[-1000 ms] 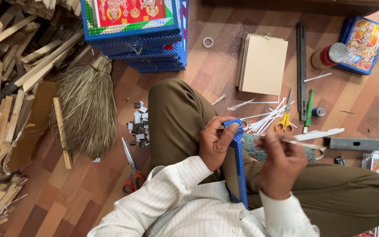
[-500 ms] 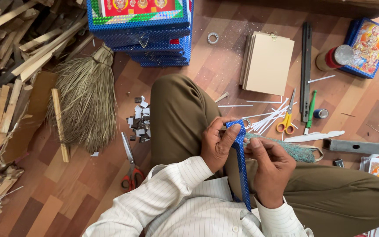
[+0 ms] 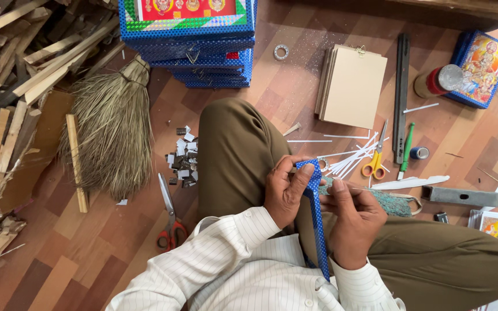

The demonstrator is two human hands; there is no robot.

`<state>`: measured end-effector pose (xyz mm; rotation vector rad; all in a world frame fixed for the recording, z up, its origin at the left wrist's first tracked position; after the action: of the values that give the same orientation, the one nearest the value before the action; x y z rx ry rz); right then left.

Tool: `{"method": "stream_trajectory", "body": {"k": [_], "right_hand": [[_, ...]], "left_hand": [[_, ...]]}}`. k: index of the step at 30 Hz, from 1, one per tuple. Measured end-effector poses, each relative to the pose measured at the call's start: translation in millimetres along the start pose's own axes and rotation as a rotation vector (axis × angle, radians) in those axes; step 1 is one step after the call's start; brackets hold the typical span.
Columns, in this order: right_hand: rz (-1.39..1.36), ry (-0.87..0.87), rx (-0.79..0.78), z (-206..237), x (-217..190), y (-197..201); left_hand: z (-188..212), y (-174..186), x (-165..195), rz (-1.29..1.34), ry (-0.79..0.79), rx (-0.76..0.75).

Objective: The person sits on the floor assembling small beaded picture frames. They press a blue beaded frame border onto a backing board, cut a printed religious image to size with scissors, tape the image onto the backing, and place a clear plastic sheet over it before setting the finished frame aside.

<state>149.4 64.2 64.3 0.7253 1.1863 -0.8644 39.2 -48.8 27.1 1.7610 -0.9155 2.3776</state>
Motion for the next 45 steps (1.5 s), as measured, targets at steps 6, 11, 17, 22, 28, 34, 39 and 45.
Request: {"method": "stream_trajectory", "body": {"k": [6, 11, 17, 22, 28, 34, 39, 45], "right_hand": [[-0.003, 0.03, -0.036, 8, -6, 0], [0.02, 0.025, -0.105, 12, -7, -8], [0.04, 0.056, -0.071, 12, -7, -6], [-0.102, -0.016, 0.027, 7, 6, -2], [-0.162, -0.023, 0.035, 14, 15, 3], [-0.311, -0.058, -0.093, 21, 31, -1], [-0.44, -0.198, -0.128, 19, 50, -2], [-0.383, -0.254, -0.095, 15, 59, -2]], "left_hand": [[2, 0, -2, -0.023, 0.018, -0.014], [1, 4, 4, -0.196, -0.116, 0.048], [2, 2, 3, -0.151, -0.092, 0.031], [3, -2, -2, -0.035, -0.003, -0.003], [5, -1, -7, -0.019, -0.011, 0.009], [12, 1, -19, 0.037, 0.04, 0.067], [18, 2, -25, 0.142, 0.067, 0.11], [17, 3, -31, 0.188, 0.082, 0.147]]}}
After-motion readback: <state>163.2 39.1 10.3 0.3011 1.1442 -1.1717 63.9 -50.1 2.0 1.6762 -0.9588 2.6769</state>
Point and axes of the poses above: each hand's wrist, its own z-axis away from the middle knuckle, its own y-axis out of the back of the hand, x = y × z, the point moved 8 cm from there along -z, towards the middle knuckle, and after that the axes turned 4 degrees about x, right-handed, at the moved point
